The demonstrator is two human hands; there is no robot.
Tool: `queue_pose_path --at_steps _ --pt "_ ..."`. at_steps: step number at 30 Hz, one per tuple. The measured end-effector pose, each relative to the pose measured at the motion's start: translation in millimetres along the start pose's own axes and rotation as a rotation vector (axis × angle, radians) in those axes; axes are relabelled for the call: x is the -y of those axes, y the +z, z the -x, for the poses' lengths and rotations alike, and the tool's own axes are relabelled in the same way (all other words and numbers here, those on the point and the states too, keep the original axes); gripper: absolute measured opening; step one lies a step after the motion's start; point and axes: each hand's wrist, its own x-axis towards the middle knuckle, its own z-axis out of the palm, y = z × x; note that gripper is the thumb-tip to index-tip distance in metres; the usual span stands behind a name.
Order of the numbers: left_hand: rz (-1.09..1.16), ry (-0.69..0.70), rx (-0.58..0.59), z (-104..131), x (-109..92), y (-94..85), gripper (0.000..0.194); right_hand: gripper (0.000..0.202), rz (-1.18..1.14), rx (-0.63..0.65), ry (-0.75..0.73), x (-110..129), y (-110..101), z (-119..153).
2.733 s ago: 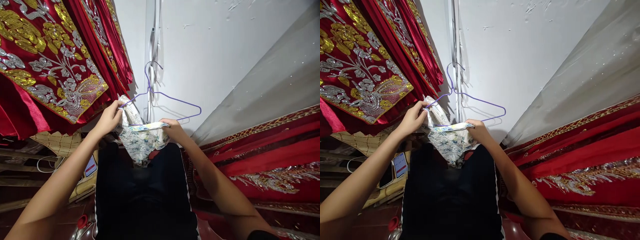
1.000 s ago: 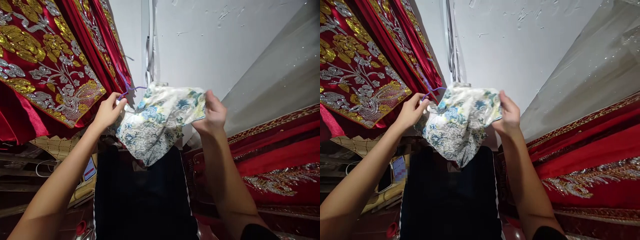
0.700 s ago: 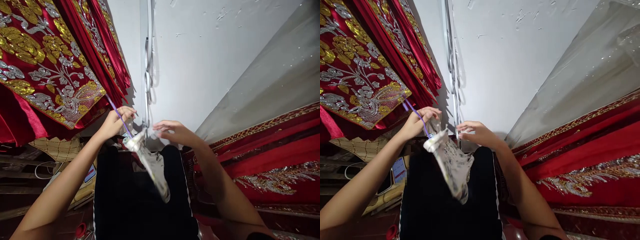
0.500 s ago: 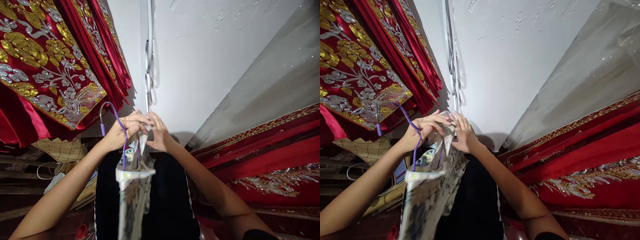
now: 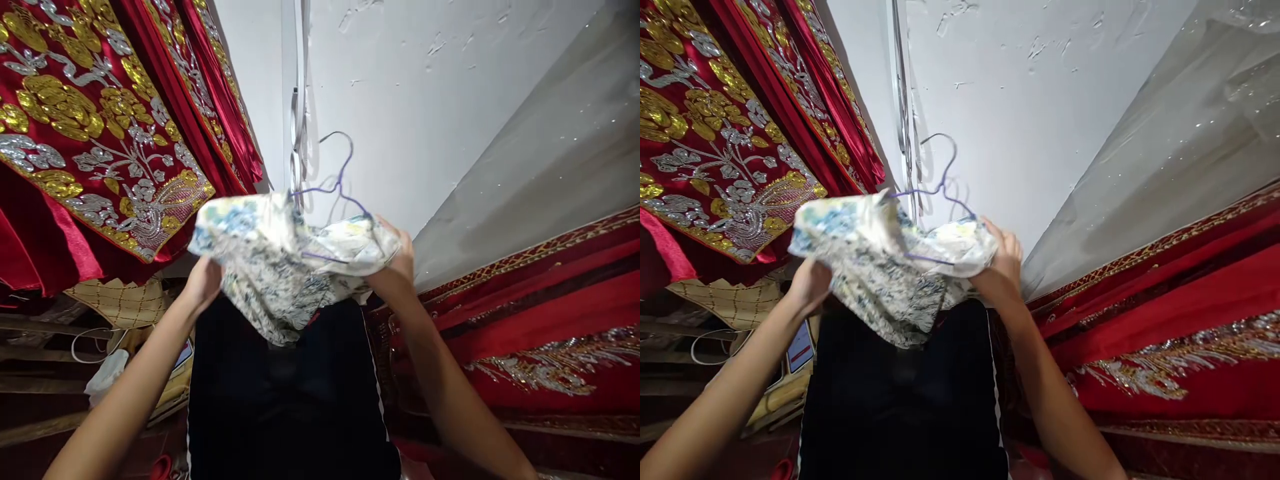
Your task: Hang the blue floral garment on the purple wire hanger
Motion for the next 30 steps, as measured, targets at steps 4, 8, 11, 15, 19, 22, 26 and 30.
queue_pose_path --at_steps 4,8,11,15,19,22,26,30 --pt "0.351 -0.161 0.031 17 31 29.3 0.065 0.09 0.073 -0.075 0.021 4 -15 -28" --pt "0.342 -0.191 -0.218 27 52 71.3 0.054 0.089 0.114 -0.019 -0.088 33 -6 -48" --pt "0.421 -0.245 -0.406 40 72 94.8 0.044 0.091 0.095 0.004 -0.096 41 -1 -38" --pt "0.663 -0.345 -0.562 63 91 105.0 0.048 0.078 -0.075 -0.099 -0.045 30 7 -4" --pt "0.772 -0.372 -0.534 76 98 98.7 0.053 0.032 -0.39 -0.332 0.29 27 52 28" --pt "0.748 -0.373 -0.487 80 99 94.3 0.051 0.041 -0.665 0.131 0.537 38 103 40" --pt "0.725 -0.379 -0.466 83 98 91.5 0.048 0.05 -0.728 0.427 0.597 50 150 34" --pt "0.618 -0.349 -0.518 84 101 90.6 0.047 0.04 -0.752 0.403 0.619 47 158 30"
